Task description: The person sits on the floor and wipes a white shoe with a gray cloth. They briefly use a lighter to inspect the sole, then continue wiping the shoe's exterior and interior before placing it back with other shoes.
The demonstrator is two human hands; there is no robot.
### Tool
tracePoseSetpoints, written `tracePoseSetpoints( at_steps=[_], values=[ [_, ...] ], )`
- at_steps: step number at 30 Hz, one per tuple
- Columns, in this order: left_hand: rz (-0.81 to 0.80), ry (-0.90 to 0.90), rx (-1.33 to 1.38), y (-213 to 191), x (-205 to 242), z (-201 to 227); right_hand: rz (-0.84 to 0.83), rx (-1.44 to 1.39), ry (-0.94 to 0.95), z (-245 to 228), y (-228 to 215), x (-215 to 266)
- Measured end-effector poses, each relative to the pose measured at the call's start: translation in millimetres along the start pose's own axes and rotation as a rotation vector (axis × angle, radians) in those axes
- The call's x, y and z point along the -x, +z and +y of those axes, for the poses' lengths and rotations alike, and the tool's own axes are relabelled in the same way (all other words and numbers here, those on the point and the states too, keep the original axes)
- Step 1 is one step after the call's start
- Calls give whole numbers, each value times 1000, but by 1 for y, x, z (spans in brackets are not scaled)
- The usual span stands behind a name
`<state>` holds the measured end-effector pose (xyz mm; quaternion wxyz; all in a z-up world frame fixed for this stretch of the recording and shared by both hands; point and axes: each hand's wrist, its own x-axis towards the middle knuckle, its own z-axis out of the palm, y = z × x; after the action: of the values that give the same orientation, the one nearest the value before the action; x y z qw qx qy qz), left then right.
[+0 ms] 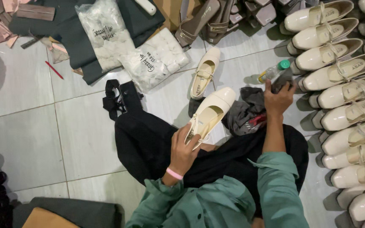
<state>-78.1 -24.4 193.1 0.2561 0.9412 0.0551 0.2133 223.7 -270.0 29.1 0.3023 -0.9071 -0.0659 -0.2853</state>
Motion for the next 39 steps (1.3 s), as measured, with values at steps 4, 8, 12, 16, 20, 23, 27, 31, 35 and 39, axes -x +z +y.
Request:
tracePoseSetpoints(
  at_steps=[4,8,12,16,20,23,27,31,35,39],
  values=[
    [-5,50,-33,-22,-9,14,14,-12,-94,-1,6,-5],
    [38,103,-45,-36,-10,19,63,20,-138,-7,9,-15],
    [107,160,-10,-38,-5,19,154,2,-203,-4,10,-28],
    [111,-66,487,-31,1,22,81,33,-136,-2,20,-39],
    [25,-294,812,-27,9,27,120,1,-128,1,28,-35],
    [-47,-400,980,-27,13,27,103,-15,-63,9,30,-30],
    [-58,-450,1088,-29,20,25,137,-107,95,23,31,-11],
    [-71,-488,1109,-30,24,21,396,-276,270,44,22,-6],
    [-95,-497,1184,-33,29,20,557,-537,572,55,8,-12],
    [-101,-401,1238,-38,35,19,579,-1223,957,50,-11,-4]
  ],
)
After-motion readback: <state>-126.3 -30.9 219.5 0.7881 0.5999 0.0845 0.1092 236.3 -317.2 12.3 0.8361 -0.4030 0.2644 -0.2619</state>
